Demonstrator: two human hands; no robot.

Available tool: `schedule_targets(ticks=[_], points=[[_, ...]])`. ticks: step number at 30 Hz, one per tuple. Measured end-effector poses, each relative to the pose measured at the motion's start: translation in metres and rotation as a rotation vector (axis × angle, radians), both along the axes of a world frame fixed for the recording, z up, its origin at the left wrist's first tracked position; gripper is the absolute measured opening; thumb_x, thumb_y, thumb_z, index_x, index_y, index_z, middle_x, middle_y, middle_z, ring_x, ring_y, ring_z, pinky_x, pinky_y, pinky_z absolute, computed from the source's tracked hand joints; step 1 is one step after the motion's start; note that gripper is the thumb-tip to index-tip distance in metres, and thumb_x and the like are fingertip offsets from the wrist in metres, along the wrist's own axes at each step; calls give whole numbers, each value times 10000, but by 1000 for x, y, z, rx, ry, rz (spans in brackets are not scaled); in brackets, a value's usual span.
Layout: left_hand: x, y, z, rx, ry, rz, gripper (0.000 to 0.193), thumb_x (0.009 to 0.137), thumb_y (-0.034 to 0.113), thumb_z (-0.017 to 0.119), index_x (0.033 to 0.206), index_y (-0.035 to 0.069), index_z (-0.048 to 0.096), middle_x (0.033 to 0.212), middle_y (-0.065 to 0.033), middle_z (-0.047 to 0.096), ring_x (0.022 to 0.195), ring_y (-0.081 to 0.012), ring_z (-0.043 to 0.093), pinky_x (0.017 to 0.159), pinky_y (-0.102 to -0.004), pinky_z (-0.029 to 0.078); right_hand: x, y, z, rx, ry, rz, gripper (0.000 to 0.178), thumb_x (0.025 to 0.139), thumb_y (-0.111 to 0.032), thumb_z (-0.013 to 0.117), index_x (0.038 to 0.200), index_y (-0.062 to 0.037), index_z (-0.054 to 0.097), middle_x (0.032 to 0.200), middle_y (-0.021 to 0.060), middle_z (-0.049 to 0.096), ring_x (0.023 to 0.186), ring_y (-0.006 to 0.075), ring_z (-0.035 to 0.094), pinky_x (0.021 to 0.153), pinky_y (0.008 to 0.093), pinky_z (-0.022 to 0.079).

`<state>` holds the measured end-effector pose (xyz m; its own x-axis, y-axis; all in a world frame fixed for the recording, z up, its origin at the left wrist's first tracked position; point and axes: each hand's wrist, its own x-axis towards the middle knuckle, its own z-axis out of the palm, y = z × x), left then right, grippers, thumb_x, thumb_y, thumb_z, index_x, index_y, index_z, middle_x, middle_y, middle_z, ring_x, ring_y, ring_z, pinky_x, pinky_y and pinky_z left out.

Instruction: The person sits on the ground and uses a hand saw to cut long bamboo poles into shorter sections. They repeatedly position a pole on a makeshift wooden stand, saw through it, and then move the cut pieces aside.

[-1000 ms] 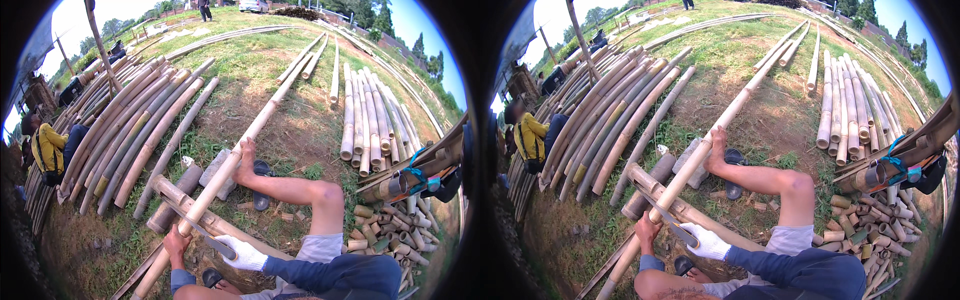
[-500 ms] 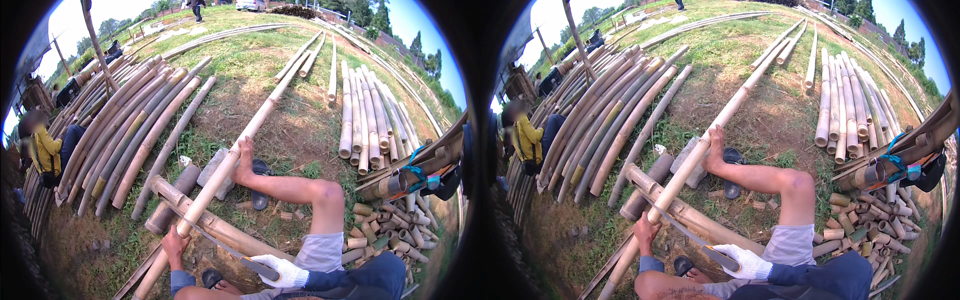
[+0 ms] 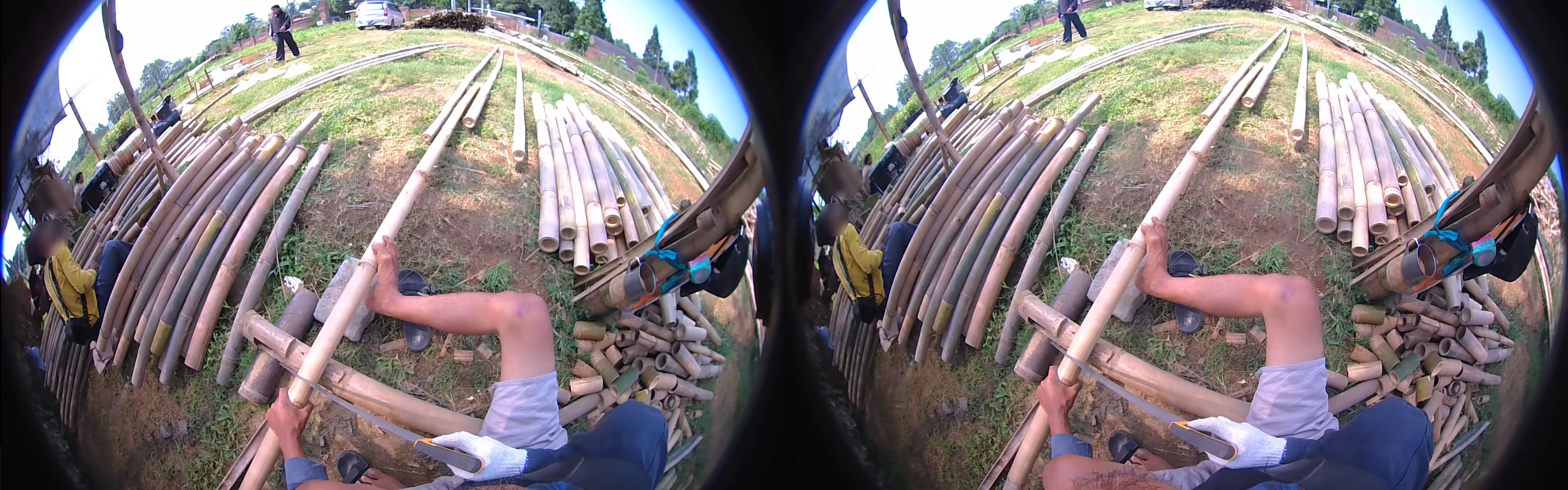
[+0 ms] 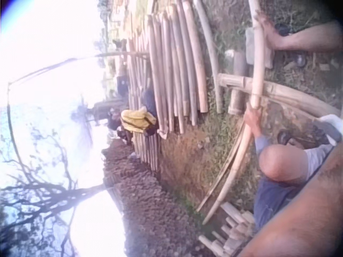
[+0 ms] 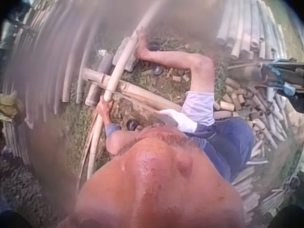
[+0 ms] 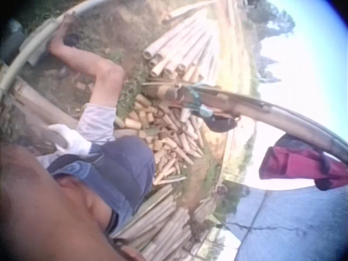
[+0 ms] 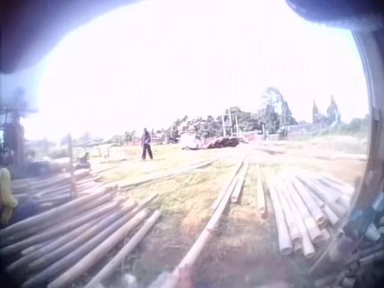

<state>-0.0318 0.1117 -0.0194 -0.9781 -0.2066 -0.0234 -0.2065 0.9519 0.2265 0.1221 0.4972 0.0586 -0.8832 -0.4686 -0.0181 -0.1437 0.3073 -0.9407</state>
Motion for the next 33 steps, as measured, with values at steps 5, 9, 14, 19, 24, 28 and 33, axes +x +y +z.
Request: schedule_targets(ticks=[5, 9, 14, 19, 24, 28, 33], points=[[-1, -5, -6, -43, 50, 23, 596, 688, 410, 940, 1118, 91, 678, 1000, -229, 807, 945, -450, 780, 855, -548, 625, -65, -72, 2, 51, 20, -13, 650, 976, -228, 726, 1575, -150, 488, 1348, 196, 693, 1199, 427, 709, 1027, 490, 589], [-21, 27, -3, -25, 52, -42, 592, 685, 418, 951, 1086, 82, 673, 997, -235, 805, 945, -460, 776, 853, -556, 621, -132, -136, -75, -26, 212, -147, 625, 957, -189, 734, 1545, -160, 525, 1323, 194, 681, 1149, 392, 694, 976, 485, 577], [1, -12, -1, -54, 44, 30, 579, 684, 404, 948, 1074, 81, 666, 965, -253, 796, 908, -488, 767, 827, -583, 615, -38, -52, -11, 0, -61, 23, 685, 958, -200, 737, 1599, -190, 494, 1425, 214, 662, 1264, 417, 682, 1058, 489, 567], [4, 8, 1, -15, 31, 51, 564, 669, 366, 939, 1062, 77, 657, 971, -263, 787, 910, -488, 761, 827, -581, 612, 42, 37, 14, 0, -60, 21, 727, 941, -189, 738, 1626, -194, 493, 1456, 152, 652, 1305, 357, 659, 1091, 461, 545], [0, 6, -9, -13, 83, 4, 595, 686, 420, 957, 1074, 75, 669, 983, -236, 798, 927, -463, 772, 839, -566, 617, -97, -99, -26, -39, 110, -42, 548, 951, -213, 738, 1461, -149, 548, 1294, 218, 694, 1156, 413, 722, 942, 493, 605], [-21, 30, 1, 8, 43, -49, 610, 697, 446, 949, 1116, 89, 686, 1027, -229, 805, 967, -444, 778, 865, -552, 621, -151, -138, -77, -121, 206, -144, 531, 960, -170, 724, 1458, -121, 548, 1225, 220, 716, 1154, 434, 714, 943, 534, 597], [3, -6, 8, -13, -12, 2, 589, 717, 441, 909, 1132, 82, 695, 1047, -238, 805, 965, -451, 778, 872, -547, 619, -12, -26, -14, -27, 36, -35, 697, 947, -168, 760, 1598, -183, 513, 1388, 166, 677, 1259, 373, 692, 1064, 455, 577]])
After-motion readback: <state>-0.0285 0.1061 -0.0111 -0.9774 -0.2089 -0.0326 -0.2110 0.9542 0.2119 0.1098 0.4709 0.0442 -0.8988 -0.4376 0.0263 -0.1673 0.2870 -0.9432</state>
